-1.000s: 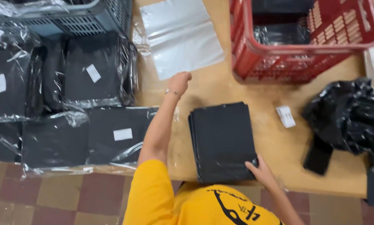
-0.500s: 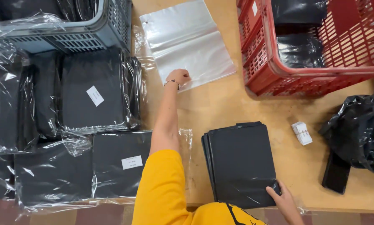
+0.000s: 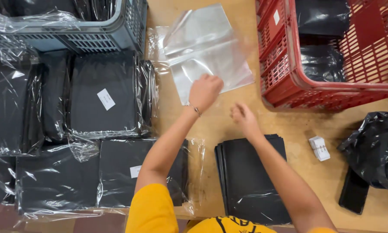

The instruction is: The person repeatedly places folded black items into clear plastic bags, seals them, and affixes white labels. The person then stacks the labeled packages and places them into a red basket.

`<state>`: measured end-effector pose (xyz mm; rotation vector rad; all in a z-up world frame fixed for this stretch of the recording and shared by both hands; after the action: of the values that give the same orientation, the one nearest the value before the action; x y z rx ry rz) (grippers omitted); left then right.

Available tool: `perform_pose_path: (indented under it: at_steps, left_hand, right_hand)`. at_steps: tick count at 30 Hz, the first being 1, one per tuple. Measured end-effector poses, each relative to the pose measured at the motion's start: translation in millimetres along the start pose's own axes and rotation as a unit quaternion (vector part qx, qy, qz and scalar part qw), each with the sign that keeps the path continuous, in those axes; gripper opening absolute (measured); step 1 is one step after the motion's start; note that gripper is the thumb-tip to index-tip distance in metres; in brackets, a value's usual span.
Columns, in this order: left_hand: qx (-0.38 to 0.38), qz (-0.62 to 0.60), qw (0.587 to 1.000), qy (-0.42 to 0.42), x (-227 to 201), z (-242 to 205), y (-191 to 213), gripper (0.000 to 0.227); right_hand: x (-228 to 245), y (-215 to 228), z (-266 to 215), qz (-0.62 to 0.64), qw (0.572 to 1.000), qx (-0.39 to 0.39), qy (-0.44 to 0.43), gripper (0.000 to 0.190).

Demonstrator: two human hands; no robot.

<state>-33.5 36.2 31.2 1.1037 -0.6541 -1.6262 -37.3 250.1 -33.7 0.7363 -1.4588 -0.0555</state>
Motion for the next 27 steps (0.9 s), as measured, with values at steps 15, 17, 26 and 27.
perform_pose_path:
  at_steps: [15,17,26,27]
  left_hand:
    - [-0.122,0.219,0.968,-0.014,189.9,24.6,-90.5,0.005]
    - [-0.206,0.336,0.917,-0.055,201.2,45.3,-91.9,0.015]
    - [0.082,0.203,0.960,0.173,270.2,96.4,-116.9,0.083]
    - [0.085,0.203,0.960,0.173,273.5,98.6,-114.1,0.083]
  right_hand:
    - [62.8,-31.2,111.4,0.181,0.978,-0.102,-0.004,0.013]
    - [77.2,-29.4,98.5,0.139,0.987,-0.081,-0.012,0.010]
    - [8.7,-27.5,69.6,0.133,0.990,-0.034,-0.042,0.013]
    - [1.4,-32.1,68.1,0.134,0.989,-0.034,-0.045,0.013]
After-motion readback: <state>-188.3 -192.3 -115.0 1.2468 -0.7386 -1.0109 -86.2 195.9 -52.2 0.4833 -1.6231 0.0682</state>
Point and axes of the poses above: each hand's wrist, its own z-axis towards the middle knuckle, its own y-axis out of the back of the hand, x = y × z, the point moved 7 cm from there along z, towards the middle knuckle, and after that the axes turned 4 degrees about -x, right-handed, at the moved point
